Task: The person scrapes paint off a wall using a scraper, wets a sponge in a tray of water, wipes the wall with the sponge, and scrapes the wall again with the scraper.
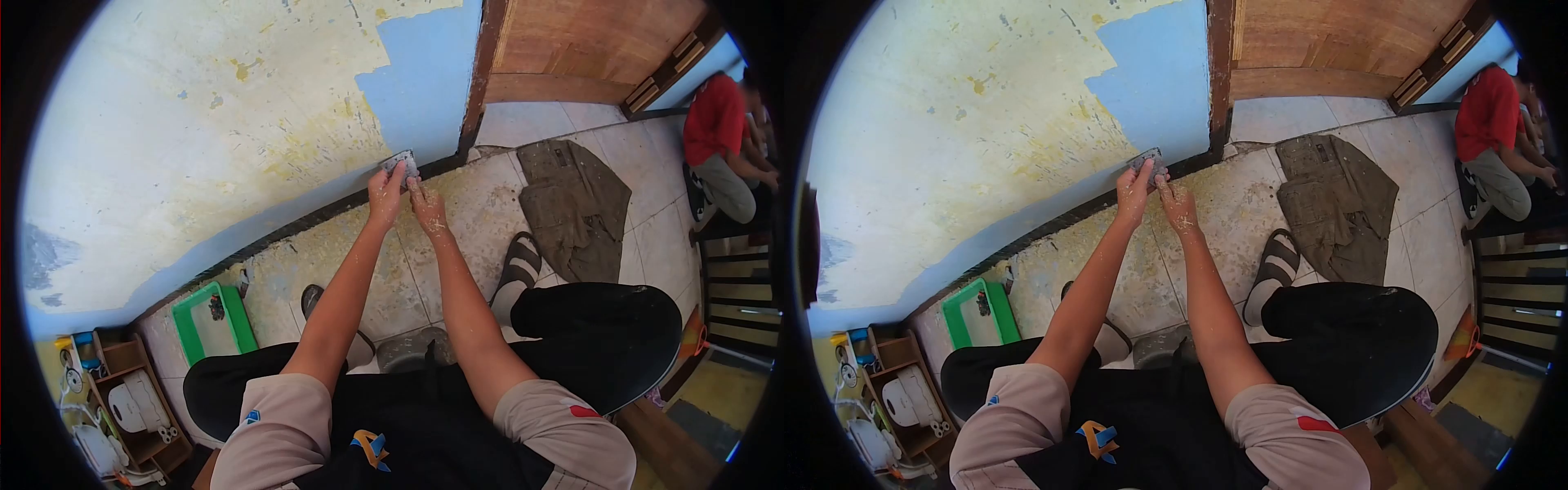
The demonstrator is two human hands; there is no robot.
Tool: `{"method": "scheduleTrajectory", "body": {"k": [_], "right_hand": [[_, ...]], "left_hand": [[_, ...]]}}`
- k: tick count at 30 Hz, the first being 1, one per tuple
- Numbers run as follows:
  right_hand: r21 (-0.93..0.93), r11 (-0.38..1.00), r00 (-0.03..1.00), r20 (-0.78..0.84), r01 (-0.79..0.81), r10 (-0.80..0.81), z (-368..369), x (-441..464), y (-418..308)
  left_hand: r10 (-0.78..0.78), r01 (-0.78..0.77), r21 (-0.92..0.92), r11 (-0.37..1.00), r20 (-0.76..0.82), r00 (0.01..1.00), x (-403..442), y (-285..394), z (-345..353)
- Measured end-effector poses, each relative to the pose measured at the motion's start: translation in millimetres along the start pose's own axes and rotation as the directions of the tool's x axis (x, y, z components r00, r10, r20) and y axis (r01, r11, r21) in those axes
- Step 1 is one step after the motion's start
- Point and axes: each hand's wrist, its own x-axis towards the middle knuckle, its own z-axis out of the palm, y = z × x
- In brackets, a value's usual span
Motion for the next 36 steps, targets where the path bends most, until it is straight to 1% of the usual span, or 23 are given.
{"method": "scheduleTrajectory", "body": {"k": [1, 5, 8, 10, 14, 16, 20, 22, 23, 25, 26, 28, 31, 32, 34, 36], "right_hand": [[-0.037, 0.999, 1.0, 0.016, 0.022, -0.021, 0, 2, 0], [-0.087, 0.996, 1.0, -0.003, -0.016, 0.016, 2, 4, -5], [-0.12, 0.993, 0.999, 0.034, -0.007, 0.011, 3, 7, 1], [-0.018, 0.999, 0.999, -0.009, 0.049, -0.049, 8, 7, 3], [-0.04, 0.998, 0.999, 0.015, 0.045, -0.045, 8, 9, 7], [-0.076, 0.992, 0.994, -0.017, 0.103, -0.105, 11, 8, 5], [-0.098, 0.993, 0.997, -0.014, 0.071, -0.072, 18, 7, 7], [0.009, 0.999, 0.999, 0.012, 0.049, -0.049, 20, 5, 4], [0.008, 0.999, 0.999, 0.012, 0.047, -0.047, 21, 4, 3], [0.069, 0.998, 0.999, 0.036, 0.013, -0.016, 23, 5, 8], [0.067, 0.998, 0.999, 0.036, 0.012, -0.015, 23, 5, 10], [0.021, 1.0, 1.0, 0.022, 0.011, -0.012, 25, 6, 9], [-0.016, 1.0, 1.0, 0.023, 0.017, -0.016, 22, 6, 7], [-0.02, 1.0, 1.0, 0.025, 0.011, -0.01, 22, 6, 5], [-0.025, 0.998, 0.998, 0.023, 0.055, -0.054, 22, 9, 6], [-0.041, 0.998, 0.999, 0.016, 0.039, -0.038, 24, 11, 6]], "left_hand": [[-0.002, 0.003, -0.041, 0.999, 0.007, 1.0, 1, 1, -1], [-0.03, 0.029, -0.055, 0.998, -0.004, 1.0, 4, -1, -2], [-0.028, 0.027, -0.075, 0.997, -0.008, 1.0, 3, 0, -2], [-0.024, 0.018, -0.097, 0.995, -0.057, 0.998, 2, -2, -2], [-0.004, -0.005, -0.083, 0.997, -0.105, 0.994, 3, -6, -2], [-0.012, -0.002, -0.104, 0.995, -0.138, 0.99, 3, -6, -4], [-0.014, -0.005, -0.118, 0.993, -0.16, 0.987, 1, -3, -8], [0.019, -0.033, -0.094, 0.995, -0.15, 0.988, 2, -4, -9], [0.016, -0.031, -0.094, 0.995, -0.151, 0.988, 2, -5, -10], [0.054, -0.065, -0.053, 0.997, -0.19, 0.98, 0, -4, -8], [0.052, -0.064, -0.055, 0.996, -0.19, 0.98, -1, -4, -6], [0.098, -0.111, -0.052, 0.992, -0.212, 0.972, 0, -4, -5], [0.098, -0.104, -0.014, 0.994, -0.239, 0.966, 1, -5, -6], [0.091, -0.098, -0.017, 0.995, -0.242, 0.966, 1, -6, -6], [0.101, -0.114, -0.037, 0.993, -0.247, 0.964, 2, -7, -5], [0.096, -0.118, -0.064, 0.991, -0.276, 0.956, 2, -4, 0]]}}
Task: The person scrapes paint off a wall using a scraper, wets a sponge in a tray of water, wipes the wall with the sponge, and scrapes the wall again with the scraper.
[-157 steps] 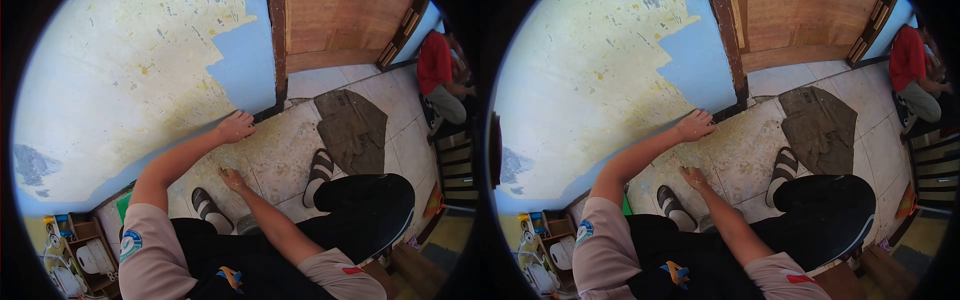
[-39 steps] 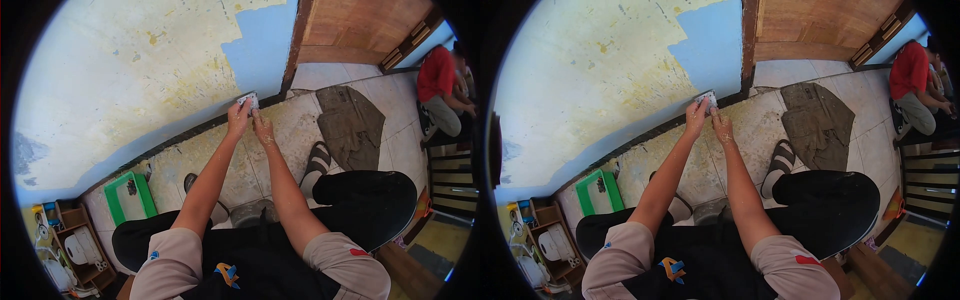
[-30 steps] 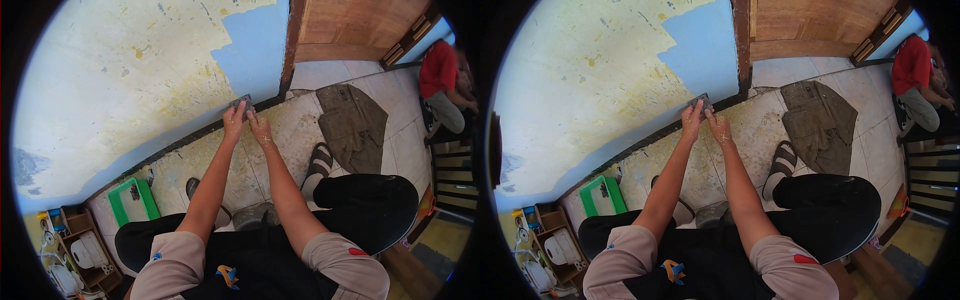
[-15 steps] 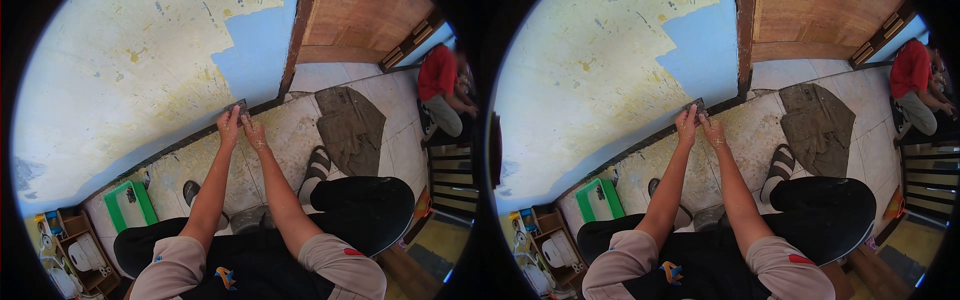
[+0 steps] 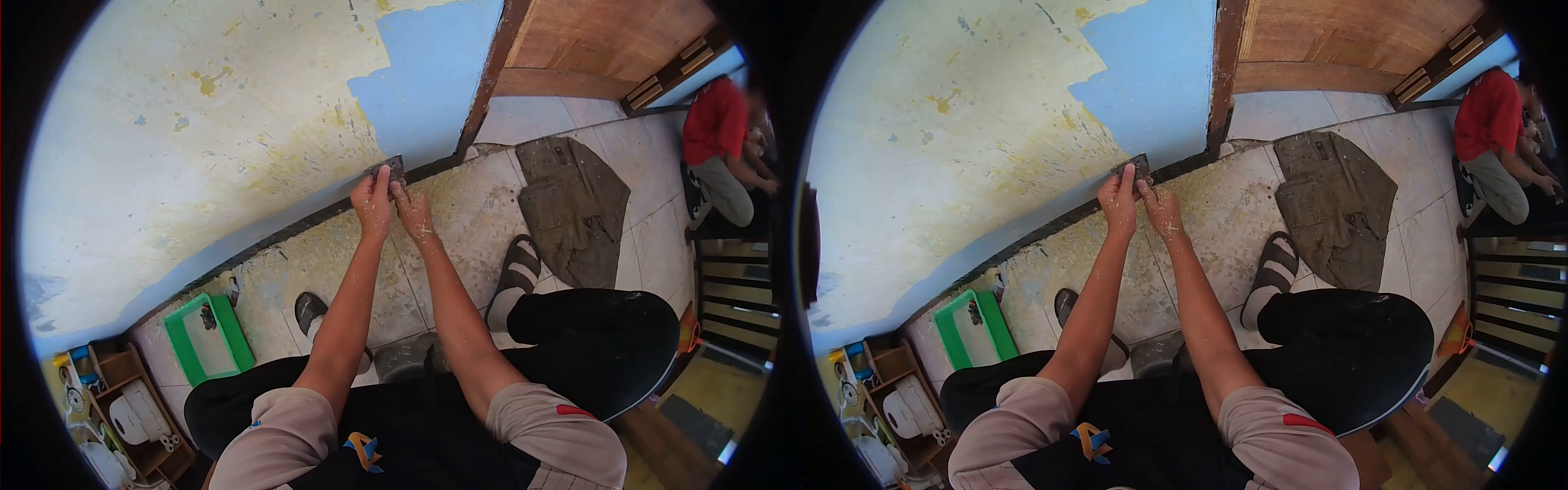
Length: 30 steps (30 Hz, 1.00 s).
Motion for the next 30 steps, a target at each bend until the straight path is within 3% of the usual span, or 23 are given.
{"method": "scheduleTrajectory", "body": {"k": [2, 4, 5, 7, 9, 11, 13, 15, 18, 28, 30], "right_hand": [[-0.014, 1.0, 1.0, -0.004, -0.015, 0.015, -2, 9, -15], [-0.02, 0.991, 0.989, 0.06, 0.133, -0.132, -10, 17, -48], [-0.021, 0.992, 0.99, 0.065, 0.127, -0.126, -8, 11, -43], [0.065, 0.992, 0.994, 0.025, 0.108, -0.11, 1, 7, -48], [0.167, 0.966, 0.98, -0.019, 0.199, -0.199, 6, -8, -45], [0.09, 0.995, 0.999, 0.002, -0.036, 0.036, 9, -10, -21], [0.101, 0.995, 0.999, 0.024, 0.029, -0.031, 6, -8, -10], [0.056, 0.993, 0.99, 0.092, -0.108, 0.103, 1, -11, -6], [-0.066, 0.994, 0.992, 0.089, -0.081, 0.087, -2, -6, -8], [-0.002, 0.994, 0.991, 0.081, -0.108, 0.108, 4, -5, -22], [-0.01, 0.997, 0.991, 0.108, 0.079, -0.077, 2, 6, -38]], "left_hand": [[-0.001, 0.0, -0.025, 1.0, -0.033, 0.999, 4, 14, 7], [0.074, -0.072, -0.1, 0.992, 0.01, 0.997, 7, 25, 11], [0.069, -0.068, -0.097, 0.993, 0.004, 0.998, 2, 26, 9], [0.117, -0.117, 0.013, 0.993, -0.063, 0.991, 1, 29, 12], [0.151, -0.152, -0.004, 0.988, -0.091, 0.984, -6, 27, 13], [0.043, -0.041, 0.025, 0.999, -0.103, 0.994, -8, 15, 4], [0.101, -0.091, 0.085, 0.992, -0.117, 0.988, 1, -11, -10], [-0.025, 0.031, 0.105, 0.994, -0.058, 0.998, -1, -15, -16], [0.002, -0.001, 0.002, 1.0, -0.106, 0.994, -5, -8, -6], [0.119, -0.102, 0.114, 0.988, -0.154, 0.981, 1, -8, -7], [0.146, -0.137, 0.086, 0.987, -0.111, 0.983, 7, 6, -5]]}}
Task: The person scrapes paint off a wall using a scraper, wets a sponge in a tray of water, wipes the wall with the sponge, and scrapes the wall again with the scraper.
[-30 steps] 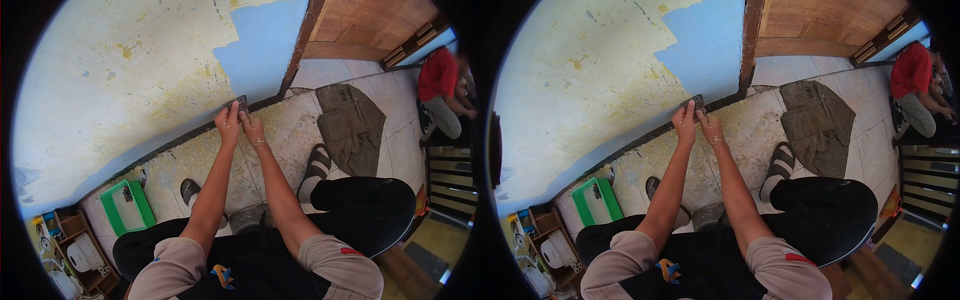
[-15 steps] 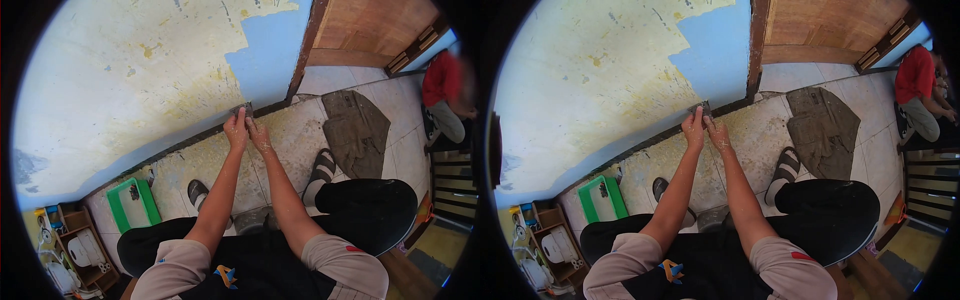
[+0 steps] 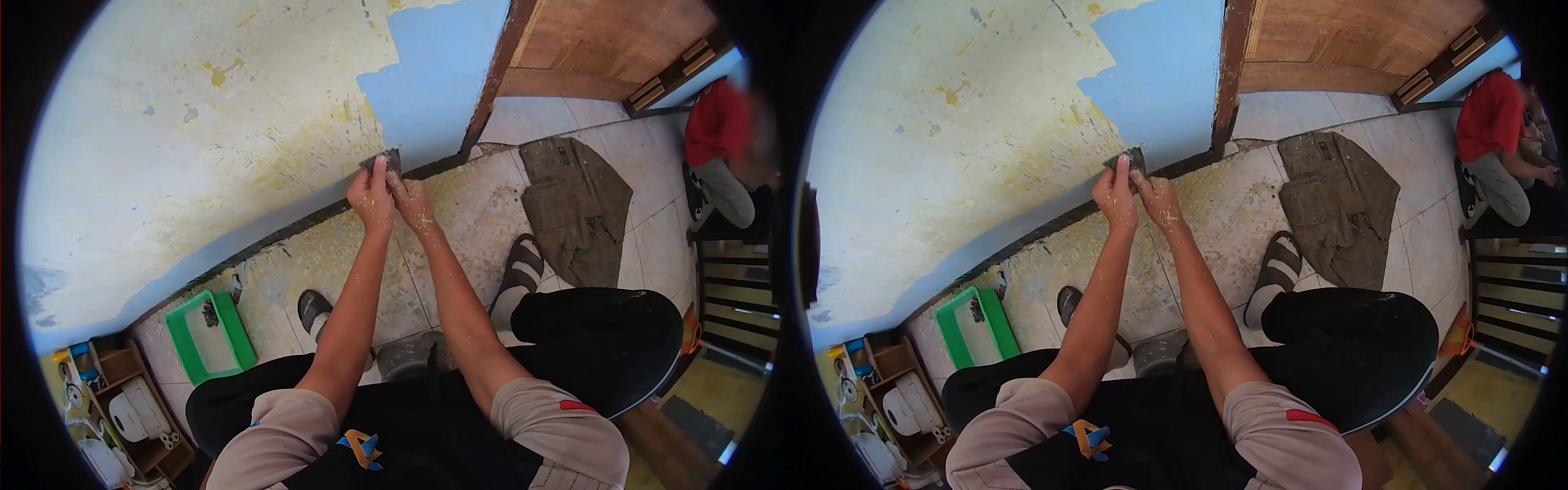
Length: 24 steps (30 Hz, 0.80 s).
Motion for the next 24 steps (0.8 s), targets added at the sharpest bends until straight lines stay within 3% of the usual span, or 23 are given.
{"method": "scheduleTrajectory", "body": {"k": [4, 7, 9, 10, 13, 16, 18, 22, 24], "right_hand": [[0.029, 1.0, 1.0, 0.006, -0.009, 0.008, 6, 0, -12], [0.149, 0.985, 0.991, -0.11, 0.086, -0.07, 13, -17, -1], [-0.014, 0.994, 0.994, -0.025, -0.11, 0.11, 8, -18, 16], [-0.005, 0.996, 0.995, -0.03, -0.093, 0.093, 9, -13, 14], [0.031, 0.986, 0.986, 0.015, -0.164, 0.164, 8, -19, 18], [0.01, 0.996, 0.996, -0.015, -0.091, 0.091, 12, -6, 7], [0.062, 0.998, 0.998, 0.055, -0.013, 0.01, 8, 1, -5], [0.039, 0.999, 0.999, 0.025, -0.02, 0.019, 16, -6, 4], [0.185, 0.983, 0.998, -0.066, 0.014, -0.002, 22, -12, 20]], "left_hand": [[0.016, -0.017, -0.022, 1.0, -0.034, 0.999, -1, 21, 10], [0.012, -0.019, -0.084, 0.996, -0.087, 0.996, -12, 17, 10], [-0.051, 0.068, 0.152, 0.986, -0.113, 0.992, -11, -4, -4], [-0.028, 0.03, 0.015, 0.999, -0.113, 0.993, -10, -8, 0], [-0.015, 0.02, 0.05, 0.999, -0.097, 0.995, -11, -5, -1], [-0.014, 0.015, 0.01, 1.0, -0.086, 0.996, -7, 17, 1], [-0.032, 0.031, -0.013, 0.999, -0.07, 0.997, -1, 26, 2], [-0.021, 0.015, -0.07, 0.997, -0.082, 0.996, -7, 32, 5], [-0.027, 0.022, -0.062, 0.998, -0.093, 0.995, -10, 17, 0]]}}
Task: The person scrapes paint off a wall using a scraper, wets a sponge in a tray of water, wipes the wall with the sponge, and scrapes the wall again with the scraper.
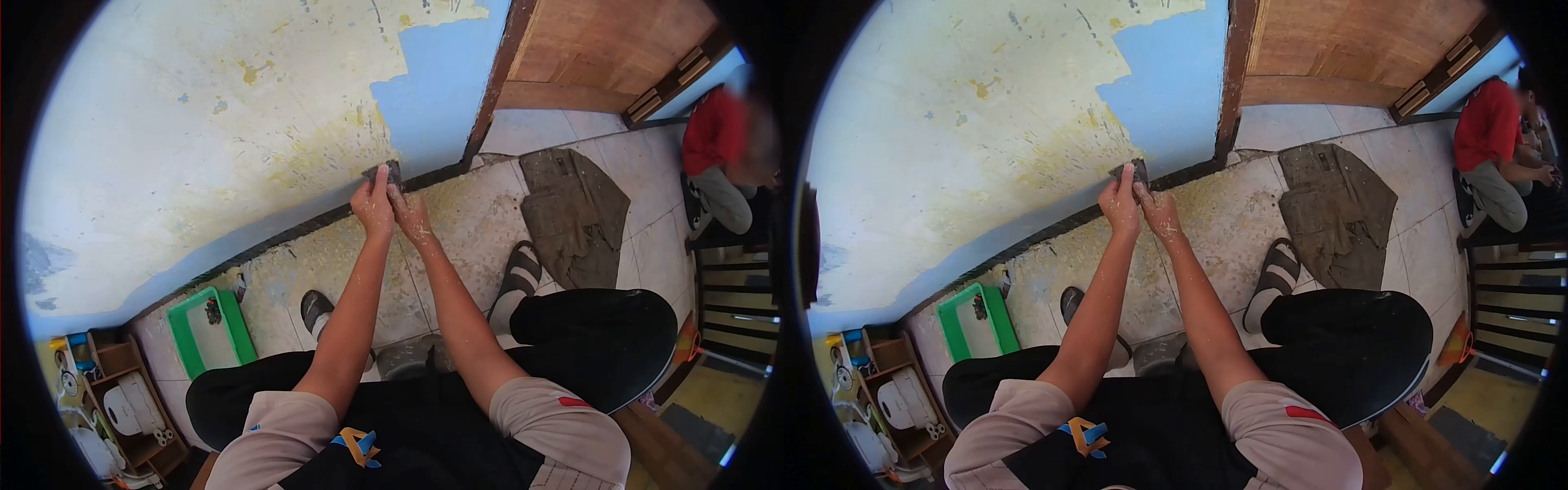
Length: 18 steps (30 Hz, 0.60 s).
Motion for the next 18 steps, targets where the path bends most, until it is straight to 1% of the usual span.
{"method": "scheduleTrajectory", "body": {"k": [1, 2, 3, 4, 6, 7, 9, 10, 11, 12, 13, 14, 16, 17, 18], "right_hand": [[0.004, 1.0, 1.0, 0.0, 0.014, -0.014, -1, -5, -6], [-0.049, 0.999, 1.0, 0.0, -0.001, 0.001, -4, -9, -14], [-0.102, 0.994, 1.0, -0.005, -0.024, 0.024, -7, -10, -19], [-0.1, 0.995, 1.0, -0.01, -0.027, 0.026, -9, -10, -21], [-0.163, 0.964, 0.972, 0.072, -0.211, 0.225, -13, -11, -17], [-0.161, 0.963, 0.971, 0.071, -0.214, 0.227, -12, -8, -13], [-0.208, 0.963, 0.982, 0.043, -0.171, 0.183, -7, -4, -4], [-0.209, 0.962, 0.981, 0.04, -0.178, 0.19, -7, 4, -16], [-0.201, 0.977, 0.994, 0.063, -0.073, 0.087, -8, 14, -42], [-0.193, 0.981, 0.996, 0.086, 0.03, -0.013, -9, 16, -55], [-0.197, 0.98, 0.996, 0.087, 0.021, -0.004, -9, 10, -54], [-0.157, 0.987, 0.998, 0.067, 0.019, -0.009, -6, 8, -56], [-0.1, 0.995, 0.999, 0.044, 0.008, -0.004, 2, 5, -55], [-0.101, 0.995, 0.999, 0.045, 0.011, -0.006, 5, 2, -43], [-0.043, 0.999, 0.999, 0.039, 0.021, -0.02, 6, 3, -17]], "left_hand": [[-0.026, 0.026, 0.048, 0.999, -0.009, 1.0, 2, -21, -9], [-0.048, 0.05, 0.096, 0.994, -0.016, 0.999, 7, -30, -10], [-0.041, 0.041, 0.095, 0.995, -0.007, 0.999, 10, -24, -6], [-0.06, 0.06, 0.095, 0.994, -0.004, 0.998, 10, -21, -6], [-0.097, 0.098, 0.105, 0.99, -0.011, 0.995, 2, -20, -12], [-0.077, 0.077, 0.102, 0.992, -0.006, 0.997, 4, -19, -11], [-0.062, 0.062, 0.105, 0.993, -0.001, 0.998, 7, -11, -7], [-0.052, 0.05, 0.068, 0.996, 0.018, 0.998, 7, 4, -1], [-0.042, 0.041, 0.029, 0.999, 0.033, 0.999, 6, 16, 4], [-0.054, 0.053, 0.031, 0.998, 0.026, 0.998, 4, 25, 9], [-0.017, 0.017, -0.007, 1.0, 0.036, 0.999, 4, 33, 16], [0.031, -0.028, -0.048, 0.998, 0.048, 0.998, 5, 40, 22], [0.023, -0.02, -0.084, 0.996, 0.034, 0.999, 2, 44, 25], [-0.001, 0.004, -0.114, 0.994, 0.027, 1.0, -4, 45, 25], [0.001, 0.002, -0.12, 0.993, 0.026, 1.0, -8, 39, 20]]}}
